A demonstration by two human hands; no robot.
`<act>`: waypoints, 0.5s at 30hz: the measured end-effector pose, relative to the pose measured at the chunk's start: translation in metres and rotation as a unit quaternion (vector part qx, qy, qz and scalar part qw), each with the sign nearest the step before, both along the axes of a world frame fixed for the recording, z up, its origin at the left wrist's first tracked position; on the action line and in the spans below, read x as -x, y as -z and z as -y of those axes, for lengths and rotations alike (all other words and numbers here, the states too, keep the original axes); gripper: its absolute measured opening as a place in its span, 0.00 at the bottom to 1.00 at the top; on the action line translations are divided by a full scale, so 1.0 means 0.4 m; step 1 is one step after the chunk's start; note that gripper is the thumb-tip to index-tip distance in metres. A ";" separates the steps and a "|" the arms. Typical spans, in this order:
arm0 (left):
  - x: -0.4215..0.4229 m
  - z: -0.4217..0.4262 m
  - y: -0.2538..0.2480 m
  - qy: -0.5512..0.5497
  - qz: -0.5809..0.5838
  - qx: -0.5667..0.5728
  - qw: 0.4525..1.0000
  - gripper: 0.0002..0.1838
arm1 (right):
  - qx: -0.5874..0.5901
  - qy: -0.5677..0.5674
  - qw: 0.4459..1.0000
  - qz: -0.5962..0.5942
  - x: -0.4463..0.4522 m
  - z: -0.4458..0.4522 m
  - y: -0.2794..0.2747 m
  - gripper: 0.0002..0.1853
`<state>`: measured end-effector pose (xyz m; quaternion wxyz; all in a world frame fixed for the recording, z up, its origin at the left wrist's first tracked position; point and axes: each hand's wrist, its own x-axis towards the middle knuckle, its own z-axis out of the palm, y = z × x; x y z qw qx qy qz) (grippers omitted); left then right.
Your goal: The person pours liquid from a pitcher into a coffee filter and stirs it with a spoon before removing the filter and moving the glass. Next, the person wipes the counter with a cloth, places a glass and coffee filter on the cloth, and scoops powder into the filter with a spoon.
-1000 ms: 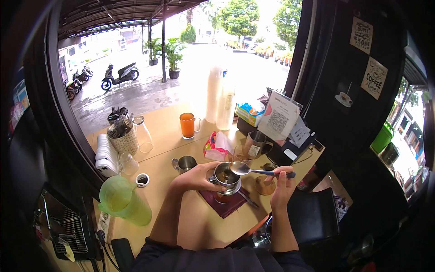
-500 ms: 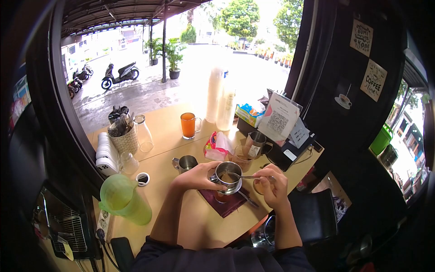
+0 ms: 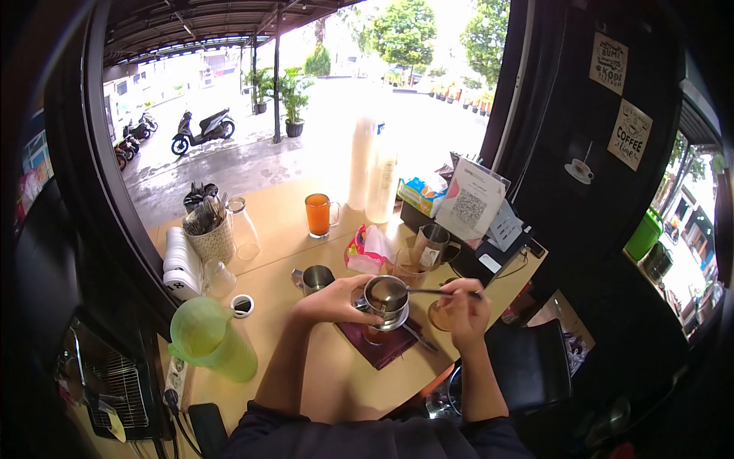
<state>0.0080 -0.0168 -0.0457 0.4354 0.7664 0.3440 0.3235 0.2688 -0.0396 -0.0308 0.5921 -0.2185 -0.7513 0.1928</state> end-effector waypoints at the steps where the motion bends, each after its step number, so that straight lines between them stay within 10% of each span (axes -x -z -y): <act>1: 0.000 0.005 -0.005 -0.003 0.001 -0.001 1.000 0.43 | 0.038 0.032 0.994 -0.095 0.001 -0.011 0.005 0.10; 6: 0.003 -0.006 0.009 -0.005 -0.026 -0.027 0.999 0.43 | 0.147 0.135 0.945 -0.259 -0.030 -0.122 0.040 0.11; 15: 0.004 -0.007 0.014 0.014 0.004 -0.026 1.000 0.44 | 0.161 0.197 0.960 -0.120 -0.014 -0.329 0.194 0.11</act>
